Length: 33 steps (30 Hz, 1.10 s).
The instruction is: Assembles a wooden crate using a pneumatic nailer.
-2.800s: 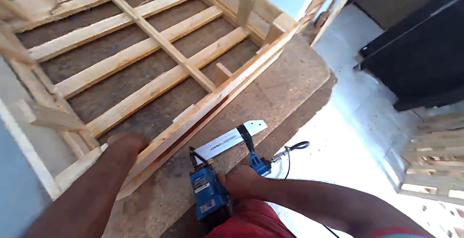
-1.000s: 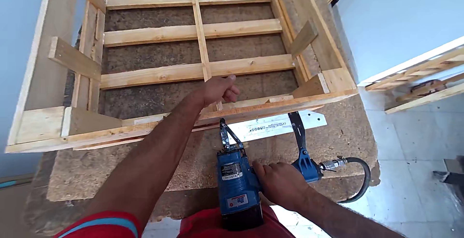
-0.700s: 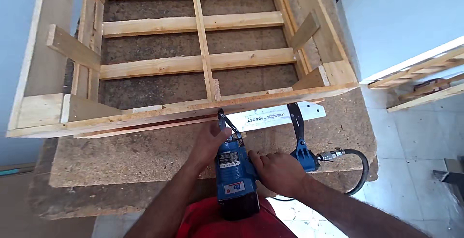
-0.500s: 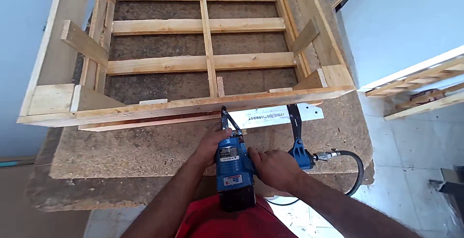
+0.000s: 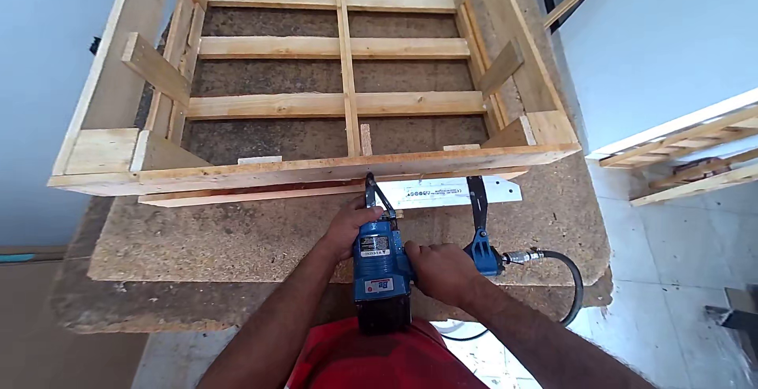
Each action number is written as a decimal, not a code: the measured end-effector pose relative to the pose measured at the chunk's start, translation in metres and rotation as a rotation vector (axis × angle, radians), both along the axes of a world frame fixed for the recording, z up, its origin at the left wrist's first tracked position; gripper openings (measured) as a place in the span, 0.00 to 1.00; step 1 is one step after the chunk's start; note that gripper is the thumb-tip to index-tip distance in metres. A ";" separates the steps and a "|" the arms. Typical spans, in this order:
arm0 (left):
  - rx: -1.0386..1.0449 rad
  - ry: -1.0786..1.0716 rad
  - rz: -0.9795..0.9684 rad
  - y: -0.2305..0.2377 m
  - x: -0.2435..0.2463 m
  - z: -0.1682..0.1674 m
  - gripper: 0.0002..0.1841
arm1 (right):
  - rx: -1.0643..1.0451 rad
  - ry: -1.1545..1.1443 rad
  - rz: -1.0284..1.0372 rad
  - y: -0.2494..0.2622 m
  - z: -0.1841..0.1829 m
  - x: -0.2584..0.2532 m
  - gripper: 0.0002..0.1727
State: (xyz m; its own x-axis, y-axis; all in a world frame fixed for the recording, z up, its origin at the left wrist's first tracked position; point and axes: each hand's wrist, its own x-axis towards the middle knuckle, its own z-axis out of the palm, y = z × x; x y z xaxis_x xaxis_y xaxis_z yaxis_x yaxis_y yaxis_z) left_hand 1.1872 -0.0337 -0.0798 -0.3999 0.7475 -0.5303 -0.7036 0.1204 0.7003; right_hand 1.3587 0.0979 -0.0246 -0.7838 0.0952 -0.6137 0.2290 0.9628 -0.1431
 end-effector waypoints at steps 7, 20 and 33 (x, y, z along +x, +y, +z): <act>-0.013 -0.035 -0.028 -0.004 0.007 -0.064 0.27 | -0.022 -0.063 -0.030 -0.001 -0.050 0.002 0.27; -0.059 -0.005 -0.067 0.006 -0.006 -0.098 0.27 | -0.085 -0.088 -0.124 0.005 -0.078 -0.011 0.24; 0.079 -0.039 -0.140 0.095 0.087 -0.053 0.46 | -0.040 0.180 -0.232 0.071 -0.048 0.122 0.37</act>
State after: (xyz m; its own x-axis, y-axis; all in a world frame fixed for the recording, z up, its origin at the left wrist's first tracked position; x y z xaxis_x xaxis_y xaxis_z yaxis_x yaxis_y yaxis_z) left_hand 1.2746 0.0616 -0.1329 -0.2692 0.8346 -0.4806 -0.7110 0.1644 0.6837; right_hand 1.4810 0.1689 -0.0726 -0.8405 0.2632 -0.4736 0.4098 0.8806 -0.2379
